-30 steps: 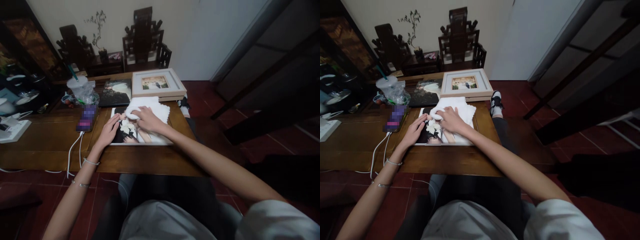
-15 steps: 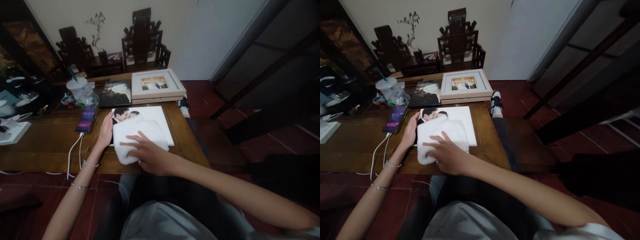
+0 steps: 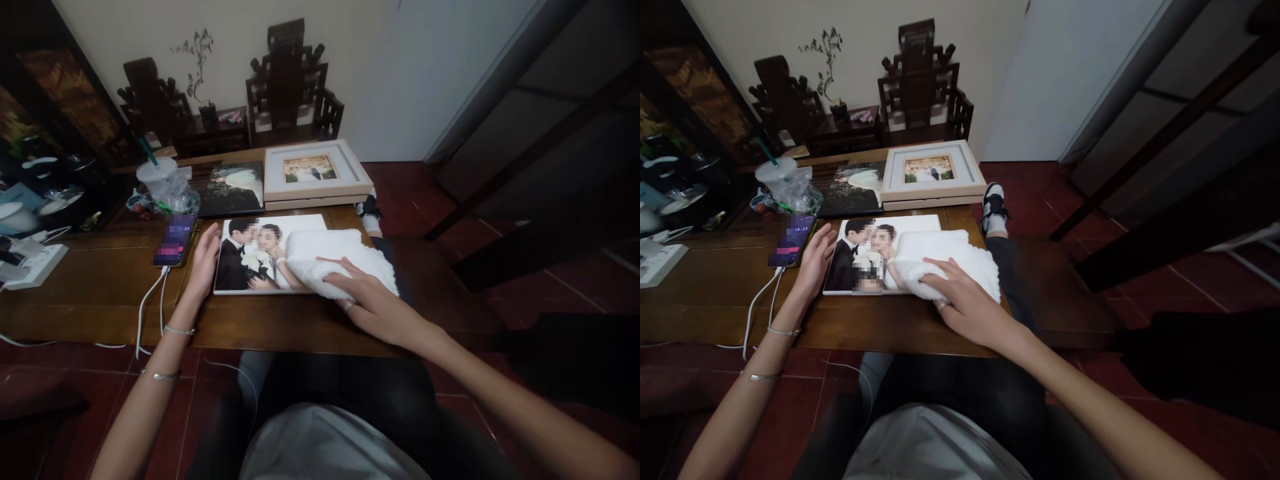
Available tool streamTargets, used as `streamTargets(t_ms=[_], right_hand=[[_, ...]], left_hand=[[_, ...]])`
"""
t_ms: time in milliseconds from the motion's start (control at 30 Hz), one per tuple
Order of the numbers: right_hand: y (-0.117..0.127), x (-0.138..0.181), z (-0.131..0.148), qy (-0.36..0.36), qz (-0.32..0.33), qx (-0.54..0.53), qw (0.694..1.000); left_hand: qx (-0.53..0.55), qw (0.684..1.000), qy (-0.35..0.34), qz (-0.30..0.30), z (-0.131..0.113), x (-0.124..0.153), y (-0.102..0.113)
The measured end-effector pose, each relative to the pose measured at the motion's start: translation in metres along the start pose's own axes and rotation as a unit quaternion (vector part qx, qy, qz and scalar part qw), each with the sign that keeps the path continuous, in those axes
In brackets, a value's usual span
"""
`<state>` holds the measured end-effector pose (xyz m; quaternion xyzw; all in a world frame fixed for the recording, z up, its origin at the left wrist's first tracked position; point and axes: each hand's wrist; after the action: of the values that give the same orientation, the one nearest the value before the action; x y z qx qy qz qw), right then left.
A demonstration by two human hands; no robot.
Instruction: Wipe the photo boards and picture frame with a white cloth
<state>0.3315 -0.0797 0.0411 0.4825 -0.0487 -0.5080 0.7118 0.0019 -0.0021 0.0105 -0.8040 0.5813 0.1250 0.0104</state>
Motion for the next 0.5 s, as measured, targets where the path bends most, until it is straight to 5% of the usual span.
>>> streamTargets(t_ms=[267, 500], right_hand=[[-0.033, -0.021, 0.028, 0.058, -0.017, 0.059, 0.996], [-0.050, -0.034, 0.075, 0.165, -0.092, 0.091, 0.978]], left_hand=[[0.022, 0.999, 0.034, -0.002, -0.032, 0.023, 0.007], [0.052, 0.998, -0.024, -0.016, -0.112, 0.068, 0.008]])
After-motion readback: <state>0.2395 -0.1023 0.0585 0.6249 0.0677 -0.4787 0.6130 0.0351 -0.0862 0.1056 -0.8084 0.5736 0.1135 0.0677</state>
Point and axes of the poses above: each hand's wrist, its own x-axis away from the middle knuckle, its own y-axis out of the back of the hand, z = x × y, and after that the axes turned 11 degrees about -z, right-handed
